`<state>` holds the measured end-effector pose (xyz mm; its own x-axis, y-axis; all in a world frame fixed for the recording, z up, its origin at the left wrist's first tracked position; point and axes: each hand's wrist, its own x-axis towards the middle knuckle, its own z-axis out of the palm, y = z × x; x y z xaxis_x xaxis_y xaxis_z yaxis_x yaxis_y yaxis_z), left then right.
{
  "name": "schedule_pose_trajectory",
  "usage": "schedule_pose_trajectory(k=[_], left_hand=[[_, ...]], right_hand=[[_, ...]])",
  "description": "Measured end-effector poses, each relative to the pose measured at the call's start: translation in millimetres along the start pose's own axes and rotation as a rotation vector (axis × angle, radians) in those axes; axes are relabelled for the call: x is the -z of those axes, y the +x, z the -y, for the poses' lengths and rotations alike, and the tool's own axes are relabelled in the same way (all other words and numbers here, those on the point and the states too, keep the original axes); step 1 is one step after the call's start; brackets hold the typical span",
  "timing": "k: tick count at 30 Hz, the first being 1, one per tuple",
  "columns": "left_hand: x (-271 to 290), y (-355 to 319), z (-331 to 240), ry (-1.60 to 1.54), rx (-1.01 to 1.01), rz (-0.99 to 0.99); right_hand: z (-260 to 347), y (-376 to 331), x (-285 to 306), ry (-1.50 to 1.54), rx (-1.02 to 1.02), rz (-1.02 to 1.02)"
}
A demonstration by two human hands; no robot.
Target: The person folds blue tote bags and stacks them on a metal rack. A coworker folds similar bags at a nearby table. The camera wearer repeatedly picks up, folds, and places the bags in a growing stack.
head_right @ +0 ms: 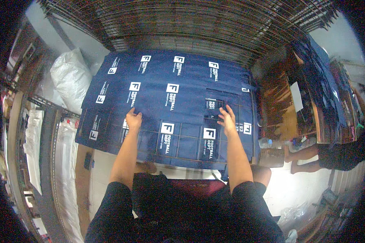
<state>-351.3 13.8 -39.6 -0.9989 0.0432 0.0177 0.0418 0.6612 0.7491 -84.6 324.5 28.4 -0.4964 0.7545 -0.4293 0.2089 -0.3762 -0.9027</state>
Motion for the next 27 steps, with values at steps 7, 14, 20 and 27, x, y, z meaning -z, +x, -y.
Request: schedule_pose_trajectory(k=[7, 14, 20, 27], left_hand=[[16, -29, -19, 0.15, -0.229, -0.087], [81, -109, 2, -0.343, -0.089, 0.471], [106, -238, -52, -0.481, 0.023, 0.803], [97, -276, -44, -0.407, -0.112, 0.768]], right_hand=[[2, -21, 87, -0.271, 0.271, -0.284], [136, -131, 192, -0.699, 1.18, -0.839], [248, -144, 352, -1.178, 1.088, -1.504], [271, -106, 420, -1.235, 0.614, -1.275]])
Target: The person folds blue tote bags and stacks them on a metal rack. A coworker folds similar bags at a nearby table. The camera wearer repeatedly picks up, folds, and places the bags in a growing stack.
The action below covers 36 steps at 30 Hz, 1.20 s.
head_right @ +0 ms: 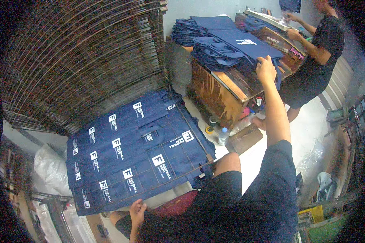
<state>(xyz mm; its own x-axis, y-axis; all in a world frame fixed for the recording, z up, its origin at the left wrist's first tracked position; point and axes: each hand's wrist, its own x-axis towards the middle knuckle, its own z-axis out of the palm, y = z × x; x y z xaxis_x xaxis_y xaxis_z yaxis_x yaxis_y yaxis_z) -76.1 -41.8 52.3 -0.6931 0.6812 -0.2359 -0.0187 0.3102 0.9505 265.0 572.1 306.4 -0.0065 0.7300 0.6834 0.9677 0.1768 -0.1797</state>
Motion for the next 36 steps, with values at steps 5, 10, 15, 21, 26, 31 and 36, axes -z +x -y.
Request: schedule_pose_trajectory(k=[5, 10, 15, 21, 26, 31, 36], left_hand=[[-27, 8, -32, 0.12, -0.088, 0.034], [-83, 12, -79, 0.025, -0.053, 0.216], [-138, 44, -89, 0.011, 0.016, 0.594], [-198, 66, -182, -0.594, 0.424, 1.105], [-172, 41, -204, -1.197, 0.318, 1.18], [-105, 23, -171, -1.199, 0.306, 0.886], [-35, 9, -151, -1.518, 0.278, 0.547]], right_hand=[[-3, 1, 6, 0.214, -0.091, -0.012], [-18, -8, 30, 1.187, -0.326, -0.06], [-19, -37, 86, 1.297, -0.239, -0.136], [-13, -125, 233, 1.251, -0.177, 0.035], [8, -183, 266, 1.167, -0.077, 0.276], [55, -209, 255, 1.288, -0.043, 0.602], [145, -215, 213, 1.275, 0.0, 1.032]])
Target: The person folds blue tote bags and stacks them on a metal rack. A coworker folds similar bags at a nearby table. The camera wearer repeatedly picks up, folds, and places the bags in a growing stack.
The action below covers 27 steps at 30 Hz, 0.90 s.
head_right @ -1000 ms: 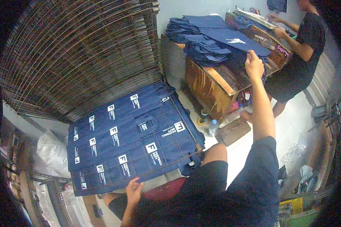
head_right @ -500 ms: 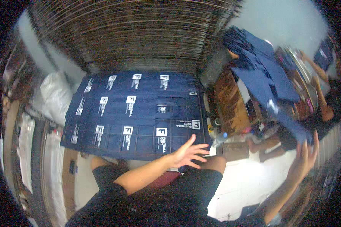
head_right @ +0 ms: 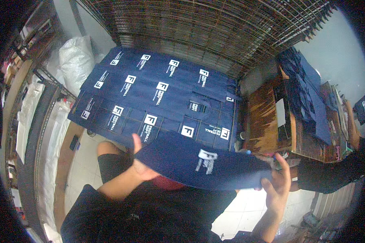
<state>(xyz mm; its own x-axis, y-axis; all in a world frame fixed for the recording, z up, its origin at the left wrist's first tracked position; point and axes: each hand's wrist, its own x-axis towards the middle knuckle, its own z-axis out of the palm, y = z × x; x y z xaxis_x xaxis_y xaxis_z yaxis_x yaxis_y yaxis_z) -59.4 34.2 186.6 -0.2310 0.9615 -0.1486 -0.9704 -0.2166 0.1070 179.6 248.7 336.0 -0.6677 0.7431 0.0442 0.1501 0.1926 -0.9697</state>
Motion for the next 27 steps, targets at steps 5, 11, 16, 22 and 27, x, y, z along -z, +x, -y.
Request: schedule_pose_trajectory(k=[5, 11, 16, 22, 27], left_hand=[[26, -19, -51, 0.931, -0.379, 0.076], [28, 54, -109, 0.814, -0.105, -0.199], [83, 136, -118, 1.238, -0.49, -0.573], [173, 197, -123, 1.86, -0.654, -0.882], [175, 189, -120, 1.918, -0.577, -0.983]], right_hand=[[-16, 59, -30, 0.011, 0.021, 0.142], [-82, 115, -24, -0.128, 0.085, 0.084], [-201, 163, -48, -0.052, 0.15, -0.012], [-335, 203, -89, -0.067, -0.112, -0.047], [-342, 205, -110, -0.059, -0.18, -0.074]])
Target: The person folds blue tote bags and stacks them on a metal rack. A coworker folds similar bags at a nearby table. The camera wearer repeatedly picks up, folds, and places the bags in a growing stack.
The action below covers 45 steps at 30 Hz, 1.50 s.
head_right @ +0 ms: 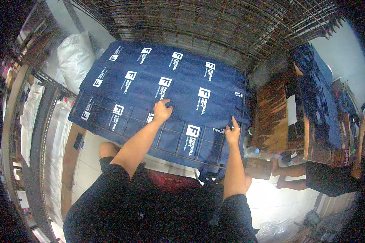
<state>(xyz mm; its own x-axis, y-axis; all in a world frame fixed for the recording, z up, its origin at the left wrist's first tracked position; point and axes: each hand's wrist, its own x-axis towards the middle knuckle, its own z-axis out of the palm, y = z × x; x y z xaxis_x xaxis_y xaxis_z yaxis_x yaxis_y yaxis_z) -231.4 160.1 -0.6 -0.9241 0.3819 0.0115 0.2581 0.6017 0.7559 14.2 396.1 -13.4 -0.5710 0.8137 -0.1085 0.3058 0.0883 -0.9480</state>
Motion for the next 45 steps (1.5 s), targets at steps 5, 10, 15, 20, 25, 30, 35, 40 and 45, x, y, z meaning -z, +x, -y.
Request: schedule_pose_trajectory(k=[5, 10, 15, 20, 25, 30, 35, 40, 45], left_hand=[[1, -1, 5, 0.042, -0.028, 0.003], [-3, -1, 6, 0.05, -0.088, -0.026], [-1, 0, 10, 0.07, -0.053, -0.013], [-8, 2, 16, 0.096, -0.109, -0.09], [-6, 2, 15, 0.081, -0.093, -0.023], [1, -4, 12, 0.106, -0.152, -0.084], [34, -44, 1, 0.062, -0.421, -0.143], [80, -117, 27, -0.045, -0.388, 0.114], [105, -176, 29, -0.123, -0.284, 0.295]], right_hand=[[-10, 4, 1, -0.025, 0.043, -0.007], [-35, 9, 6, -0.224, 0.144, -0.046], [-16, -1, -1, -0.198, 0.094, -0.036], [-27, 2, 0, -0.409, 0.207, -0.147], [-24, 0, 3, -0.415, 0.157, -0.165], [17, -22, 17, -0.517, 0.005, -0.329], [73, -71, 77, -0.428, 0.384, -0.576], [172, -109, 176, -0.478, 0.855, -0.956], [226, -80, 330, -0.858, 0.625, -1.249]])
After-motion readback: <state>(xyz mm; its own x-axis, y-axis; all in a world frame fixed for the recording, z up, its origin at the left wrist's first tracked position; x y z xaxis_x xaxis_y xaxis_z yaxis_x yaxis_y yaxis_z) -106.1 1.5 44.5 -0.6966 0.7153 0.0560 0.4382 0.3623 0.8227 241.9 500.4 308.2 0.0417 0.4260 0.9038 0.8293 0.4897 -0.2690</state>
